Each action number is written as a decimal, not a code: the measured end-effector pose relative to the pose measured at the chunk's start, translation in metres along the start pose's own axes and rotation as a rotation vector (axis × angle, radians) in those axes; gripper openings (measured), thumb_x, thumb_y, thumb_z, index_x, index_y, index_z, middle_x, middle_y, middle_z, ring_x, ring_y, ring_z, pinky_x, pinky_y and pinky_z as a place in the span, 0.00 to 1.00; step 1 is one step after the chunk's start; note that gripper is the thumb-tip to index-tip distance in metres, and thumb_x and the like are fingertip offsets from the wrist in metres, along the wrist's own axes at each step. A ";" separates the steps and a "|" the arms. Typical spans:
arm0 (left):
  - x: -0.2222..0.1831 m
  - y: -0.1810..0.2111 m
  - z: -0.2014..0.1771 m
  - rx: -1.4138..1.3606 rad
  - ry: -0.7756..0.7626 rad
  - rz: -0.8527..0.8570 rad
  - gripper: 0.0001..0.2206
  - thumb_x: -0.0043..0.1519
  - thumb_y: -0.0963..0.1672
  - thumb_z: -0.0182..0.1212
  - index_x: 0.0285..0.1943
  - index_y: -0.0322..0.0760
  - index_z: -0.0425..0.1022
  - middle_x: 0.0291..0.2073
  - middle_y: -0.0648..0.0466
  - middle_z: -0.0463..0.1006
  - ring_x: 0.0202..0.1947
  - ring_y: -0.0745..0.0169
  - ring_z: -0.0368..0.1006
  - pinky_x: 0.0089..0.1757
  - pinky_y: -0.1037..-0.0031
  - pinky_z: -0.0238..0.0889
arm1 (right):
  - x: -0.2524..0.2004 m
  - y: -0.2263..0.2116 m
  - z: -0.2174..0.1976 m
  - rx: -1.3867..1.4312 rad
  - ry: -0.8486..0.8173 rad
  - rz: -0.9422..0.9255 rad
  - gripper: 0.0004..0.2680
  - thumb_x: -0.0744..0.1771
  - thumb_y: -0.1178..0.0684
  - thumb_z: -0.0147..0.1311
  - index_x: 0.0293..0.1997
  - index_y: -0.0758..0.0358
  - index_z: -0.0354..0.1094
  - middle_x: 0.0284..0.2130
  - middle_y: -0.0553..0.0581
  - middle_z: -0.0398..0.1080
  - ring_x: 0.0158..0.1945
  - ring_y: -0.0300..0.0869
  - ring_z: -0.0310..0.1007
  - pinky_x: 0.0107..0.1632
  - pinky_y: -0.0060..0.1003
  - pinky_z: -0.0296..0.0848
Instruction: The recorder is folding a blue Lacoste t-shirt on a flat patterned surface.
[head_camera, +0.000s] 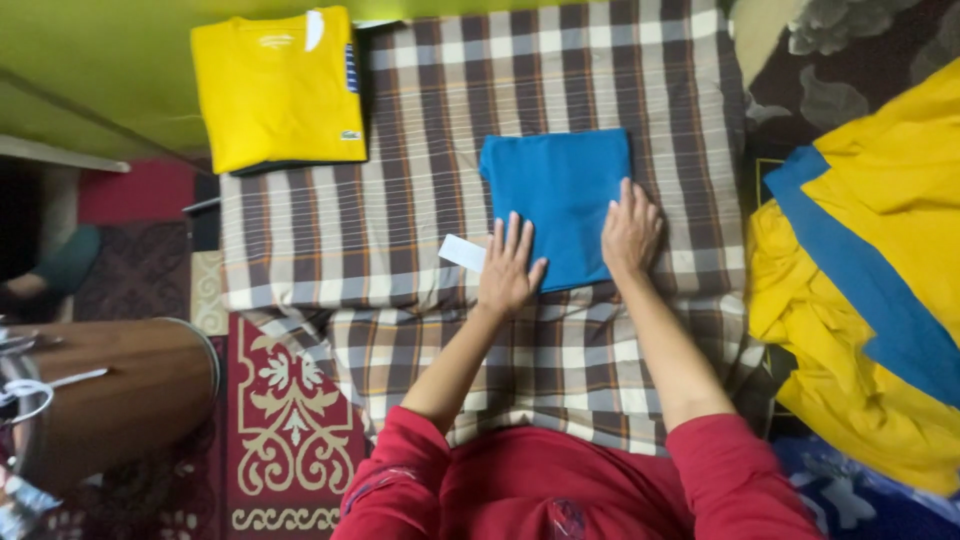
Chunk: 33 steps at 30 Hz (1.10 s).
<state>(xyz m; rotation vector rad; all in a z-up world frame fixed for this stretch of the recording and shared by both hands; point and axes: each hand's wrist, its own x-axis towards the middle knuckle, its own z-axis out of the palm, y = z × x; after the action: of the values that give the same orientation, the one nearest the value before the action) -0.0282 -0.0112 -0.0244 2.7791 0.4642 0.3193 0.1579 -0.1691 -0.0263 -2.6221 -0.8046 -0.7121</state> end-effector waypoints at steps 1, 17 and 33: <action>-0.008 0.002 -0.003 -0.019 -0.022 0.015 0.32 0.69 0.57 0.44 0.81 0.42 0.51 0.79 0.42 0.46 0.78 0.35 0.43 0.69 0.49 0.44 | -0.001 0.002 0.000 -0.011 0.061 0.013 0.18 0.70 0.46 0.52 0.69 0.56 0.65 0.55 0.58 0.70 0.47 0.53 0.73 0.43 0.49 0.72; 0.107 0.032 -0.068 -1.467 -0.088 -0.659 0.41 0.65 0.66 0.35 0.82 0.44 0.45 0.78 0.42 0.44 0.75 0.42 0.42 0.70 0.51 0.33 | 0.128 -0.083 -0.181 1.105 -0.857 0.111 0.14 0.61 0.56 0.69 0.51 0.59 0.76 0.31 0.56 0.79 0.33 0.37 0.80 0.39 0.29 0.75; 0.058 0.016 -0.014 -0.566 0.609 -0.346 0.15 0.73 0.46 0.52 0.67 0.37 0.69 0.60 0.42 0.74 0.65 0.43 0.67 0.65 0.59 0.56 | -0.003 -0.043 -0.059 0.387 -0.721 -0.262 0.18 0.71 0.42 0.48 0.73 0.38 0.60 0.61 0.58 0.66 0.65 0.55 0.66 0.60 0.56 0.66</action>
<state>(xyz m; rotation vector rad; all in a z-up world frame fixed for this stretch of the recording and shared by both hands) 0.0257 -0.0018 0.0031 1.9743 0.8253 1.0353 0.1086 -0.1610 0.0267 -2.4107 -1.3315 0.3588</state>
